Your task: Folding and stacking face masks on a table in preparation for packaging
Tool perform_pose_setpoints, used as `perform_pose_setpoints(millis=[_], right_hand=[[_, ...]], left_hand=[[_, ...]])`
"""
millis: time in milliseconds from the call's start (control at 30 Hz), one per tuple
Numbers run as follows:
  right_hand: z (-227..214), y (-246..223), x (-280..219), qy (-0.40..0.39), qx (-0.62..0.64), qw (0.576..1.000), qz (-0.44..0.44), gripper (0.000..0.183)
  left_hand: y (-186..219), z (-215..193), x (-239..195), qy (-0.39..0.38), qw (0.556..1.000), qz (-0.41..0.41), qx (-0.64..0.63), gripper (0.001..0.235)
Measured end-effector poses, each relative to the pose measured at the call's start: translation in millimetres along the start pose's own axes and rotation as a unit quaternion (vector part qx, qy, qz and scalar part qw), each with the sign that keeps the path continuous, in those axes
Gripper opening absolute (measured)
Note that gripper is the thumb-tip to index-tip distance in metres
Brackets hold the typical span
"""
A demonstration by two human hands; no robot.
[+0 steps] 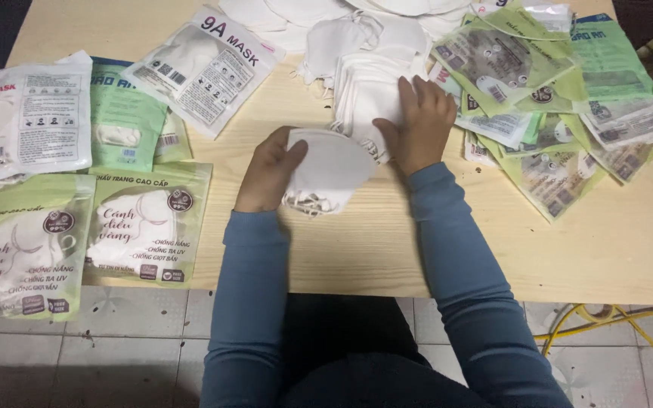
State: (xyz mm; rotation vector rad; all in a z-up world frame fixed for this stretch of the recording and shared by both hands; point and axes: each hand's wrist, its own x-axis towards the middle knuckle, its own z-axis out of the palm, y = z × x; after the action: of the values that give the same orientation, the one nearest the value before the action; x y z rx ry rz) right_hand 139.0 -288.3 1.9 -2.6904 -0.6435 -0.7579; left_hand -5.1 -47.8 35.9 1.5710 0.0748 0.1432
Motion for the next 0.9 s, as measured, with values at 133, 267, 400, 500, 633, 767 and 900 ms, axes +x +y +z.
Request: perform_pose_setpoints(millis=[133,267,400,500,633,767,900], right_hand=[[-5,-6,-3,0.025,-0.004,0.999,-0.021,0.077],[3,2,-9,0.087,0.051,0.993,-0.058,0.049],[23,28,-13,0.077,0.138,0.987,-0.007,0.027],[15,34,-13,0.137,0.269,0.952,0.046,0.017],[-6,38,-6,0.136,0.491,0.857,0.081,0.018],[-15,27,-12,0.021,0.592,0.795,0.129,0.018],[-10,-22,-26,-0.053,0.641,0.749,0.156,0.028]], left_hand=[[-21,5,4,-0.025,0.989,-0.007,-0.145,0.015],[-25,10,4,-0.016,0.989,-0.037,-0.145,0.023],[-59,9,15,0.008,0.988,0.033,-0.149,0.025],[-56,7,15,0.035,0.990,0.039,-0.131,0.025],[-62,1,17,0.077,0.994,0.046,-0.069,0.026],[-72,3,24,0.083,0.992,0.046,-0.084,0.026],[-49,15,10,0.076,0.987,0.013,-0.143,0.027]])
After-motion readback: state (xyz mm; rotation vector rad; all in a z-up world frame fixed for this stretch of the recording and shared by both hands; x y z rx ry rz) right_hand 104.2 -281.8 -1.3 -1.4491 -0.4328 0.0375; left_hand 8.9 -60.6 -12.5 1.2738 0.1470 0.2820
